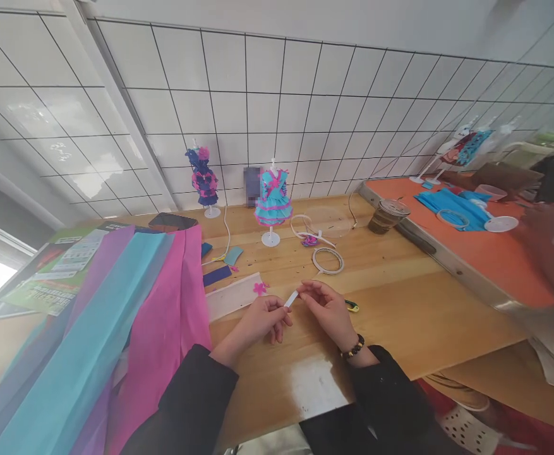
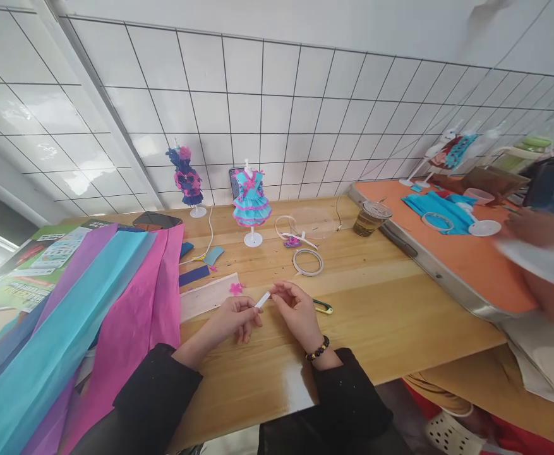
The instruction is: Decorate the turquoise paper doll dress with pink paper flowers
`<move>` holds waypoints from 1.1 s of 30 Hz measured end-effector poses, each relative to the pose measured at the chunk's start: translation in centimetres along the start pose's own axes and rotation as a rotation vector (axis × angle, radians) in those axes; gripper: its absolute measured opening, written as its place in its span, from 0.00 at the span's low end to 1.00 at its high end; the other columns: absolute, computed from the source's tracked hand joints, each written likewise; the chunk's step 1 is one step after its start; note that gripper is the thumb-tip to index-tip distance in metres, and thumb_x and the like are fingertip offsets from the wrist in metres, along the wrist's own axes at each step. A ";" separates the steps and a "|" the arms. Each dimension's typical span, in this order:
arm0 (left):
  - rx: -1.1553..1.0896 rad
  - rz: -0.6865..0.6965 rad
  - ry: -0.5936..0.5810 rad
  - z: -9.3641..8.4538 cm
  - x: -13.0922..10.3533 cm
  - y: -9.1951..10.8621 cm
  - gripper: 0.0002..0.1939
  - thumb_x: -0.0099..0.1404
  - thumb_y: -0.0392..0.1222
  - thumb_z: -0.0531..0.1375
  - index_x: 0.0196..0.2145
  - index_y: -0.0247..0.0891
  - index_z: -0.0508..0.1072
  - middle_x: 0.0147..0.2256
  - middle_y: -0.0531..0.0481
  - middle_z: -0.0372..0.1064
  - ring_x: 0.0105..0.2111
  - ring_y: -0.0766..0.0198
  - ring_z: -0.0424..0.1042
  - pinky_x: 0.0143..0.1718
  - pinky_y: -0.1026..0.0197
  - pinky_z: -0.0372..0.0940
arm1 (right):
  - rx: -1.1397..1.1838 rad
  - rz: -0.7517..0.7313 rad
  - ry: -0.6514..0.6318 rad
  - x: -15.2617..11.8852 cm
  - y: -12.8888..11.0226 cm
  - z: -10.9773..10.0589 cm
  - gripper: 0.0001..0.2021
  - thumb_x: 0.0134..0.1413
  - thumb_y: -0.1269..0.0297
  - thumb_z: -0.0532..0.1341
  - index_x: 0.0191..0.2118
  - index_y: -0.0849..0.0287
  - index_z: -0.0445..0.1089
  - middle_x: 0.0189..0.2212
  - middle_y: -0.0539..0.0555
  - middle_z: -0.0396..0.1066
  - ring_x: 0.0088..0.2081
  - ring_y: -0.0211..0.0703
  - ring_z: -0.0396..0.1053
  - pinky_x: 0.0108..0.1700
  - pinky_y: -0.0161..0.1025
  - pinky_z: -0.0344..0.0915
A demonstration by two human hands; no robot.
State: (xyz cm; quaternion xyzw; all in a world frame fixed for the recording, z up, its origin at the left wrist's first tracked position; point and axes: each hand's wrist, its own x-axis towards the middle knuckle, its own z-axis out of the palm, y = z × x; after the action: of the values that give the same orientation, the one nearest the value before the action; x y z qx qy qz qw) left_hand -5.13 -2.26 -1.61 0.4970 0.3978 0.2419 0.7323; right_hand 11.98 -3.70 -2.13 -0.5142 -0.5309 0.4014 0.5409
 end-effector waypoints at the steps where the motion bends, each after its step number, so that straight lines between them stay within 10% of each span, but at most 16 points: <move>1: 0.021 -0.006 -0.009 0.0 -0.1 0.2 0.13 0.54 0.48 0.57 0.30 0.33 0.65 0.27 0.48 0.70 0.12 0.72 0.65 0.08 0.70 0.56 | 0.006 0.003 0.001 0.0 0.0 0.0 0.14 0.45 0.59 0.62 0.38 0.58 0.66 0.33 0.55 0.73 0.36 0.43 0.71 0.43 0.45 0.67; 10: 0.042 0.040 0.136 0.3 1.3 1.7 0.27 0.52 0.47 0.60 0.48 0.34 0.60 0.26 0.50 0.67 0.18 0.68 0.67 0.11 0.68 0.60 | 0.007 0.006 -0.028 0.0 0.3 -0.1 0.13 0.45 0.61 0.62 0.39 0.58 0.66 0.33 0.54 0.71 0.35 0.41 0.69 0.41 0.43 0.67; 33: 0.134 0.099 0.084 1.2 2.9 1.6 0.23 0.51 0.39 0.61 0.46 0.34 0.63 0.21 0.58 0.64 0.10 0.77 0.54 0.09 0.72 0.51 | 0.444 0.363 -0.010 0.8 0.0 -0.9 0.22 0.38 0.62 0.68 0.43 0.59 0.66 0.28 0.48 0.68 0.21 0.28 0.58 0.22 0.29 0.53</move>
State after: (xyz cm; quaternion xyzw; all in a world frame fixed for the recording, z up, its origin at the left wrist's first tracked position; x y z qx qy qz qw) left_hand -2.44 -0.07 -0.89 0.5533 0.4185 0.2711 0.6672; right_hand 12.92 -2.99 -1.91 -0.4679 -0.3318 0.6006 0.5570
